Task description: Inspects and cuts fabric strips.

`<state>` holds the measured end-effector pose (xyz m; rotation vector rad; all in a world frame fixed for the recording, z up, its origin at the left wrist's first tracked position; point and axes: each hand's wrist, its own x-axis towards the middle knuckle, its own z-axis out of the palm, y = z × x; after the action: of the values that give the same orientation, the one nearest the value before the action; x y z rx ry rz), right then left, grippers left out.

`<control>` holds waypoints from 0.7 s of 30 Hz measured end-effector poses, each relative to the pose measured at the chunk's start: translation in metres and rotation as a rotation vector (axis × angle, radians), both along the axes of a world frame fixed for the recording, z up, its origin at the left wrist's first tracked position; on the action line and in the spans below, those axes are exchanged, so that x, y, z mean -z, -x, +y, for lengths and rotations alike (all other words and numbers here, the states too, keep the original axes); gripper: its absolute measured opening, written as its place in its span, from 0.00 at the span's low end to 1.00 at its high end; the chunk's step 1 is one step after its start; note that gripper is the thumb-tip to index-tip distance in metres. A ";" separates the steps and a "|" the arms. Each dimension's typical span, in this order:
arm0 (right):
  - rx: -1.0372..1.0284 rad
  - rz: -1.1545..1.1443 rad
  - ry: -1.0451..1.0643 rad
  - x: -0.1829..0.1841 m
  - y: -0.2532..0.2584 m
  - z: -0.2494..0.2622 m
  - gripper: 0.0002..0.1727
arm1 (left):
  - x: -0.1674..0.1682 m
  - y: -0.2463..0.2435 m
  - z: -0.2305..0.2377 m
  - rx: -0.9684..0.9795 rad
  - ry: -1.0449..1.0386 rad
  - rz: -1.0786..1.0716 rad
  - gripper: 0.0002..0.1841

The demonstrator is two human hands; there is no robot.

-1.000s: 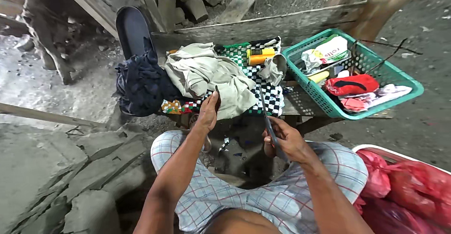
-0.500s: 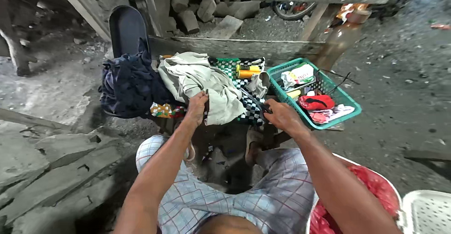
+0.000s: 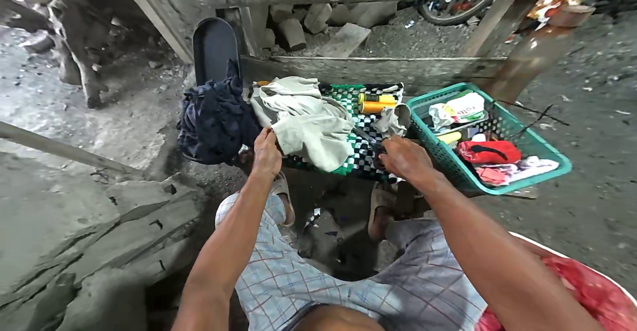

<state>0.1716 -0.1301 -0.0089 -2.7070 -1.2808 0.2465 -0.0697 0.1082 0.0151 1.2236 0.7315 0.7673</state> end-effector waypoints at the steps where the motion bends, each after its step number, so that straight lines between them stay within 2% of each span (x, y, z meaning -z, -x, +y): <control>1: -0.028 -0.044 -0.098 0.001 0.004 -0.003 0.17 | -0.001 0.000 -0.004 0.013 0.018 -0.010 0.17; 3: -0.100 -0.081 -0.328 0.000 0.019 -0.006 0.16 | -0.001 -0.002 -0.018 0.045 0.045 -0.055 0.17; 5: -0.180 -0.016 -0.527 -0.007 0.049 0.000 0.19 | -0.002 -0.005 -0.039 0.087 0.081 -0.124 0.17; 8: -0.230 0.104 -0.742 -0.014 0.098 0.017 0.33 | -0.001 -0.011 -0.078 0.157 0.109 -0.197 0.14; 10: -0.220 0.091 -0.837 -0.012 0.118 0.026 0.31 | 0.000 -0.013 -0.097 0.156 0.073 -0.210 0.12; 12: -0.190 0.076 -0.888 -0.005 0.121 0.025 0.16 | 0.006 -0.011 -0.097 0.114 -0.097 -0.205 0.10; 14: -0.159 0.063 -0.879 0.006 0.117 0.016 0.09 | 0.011 -0.003 -0.086 0.043 -0.418 -0.077 0.11; 17: -0.108 0.006 -0.814 0.021 0.111 0.001 0.09 | 0.019 0.013 -0.078 0.048 -0.838 0.147 0.10; 19: -0.098 -0.016 -0.789 0.026 0.110 -0.002 0.09 | 0.027 0.017 -0.083 0.112 -0.955 0.212 0.09; 21: -0.140 -0.033 -0.778 0.027 0.111 0.001 0.14 | 0.034 0.015 -0.093 0.163 -0.990 0.230 0.08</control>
<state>0.0602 -0.1296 -0.0359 -1.9711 -1.2340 -0.2422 -0.0852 0.0149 -0.0184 2.2622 0.4065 0.8875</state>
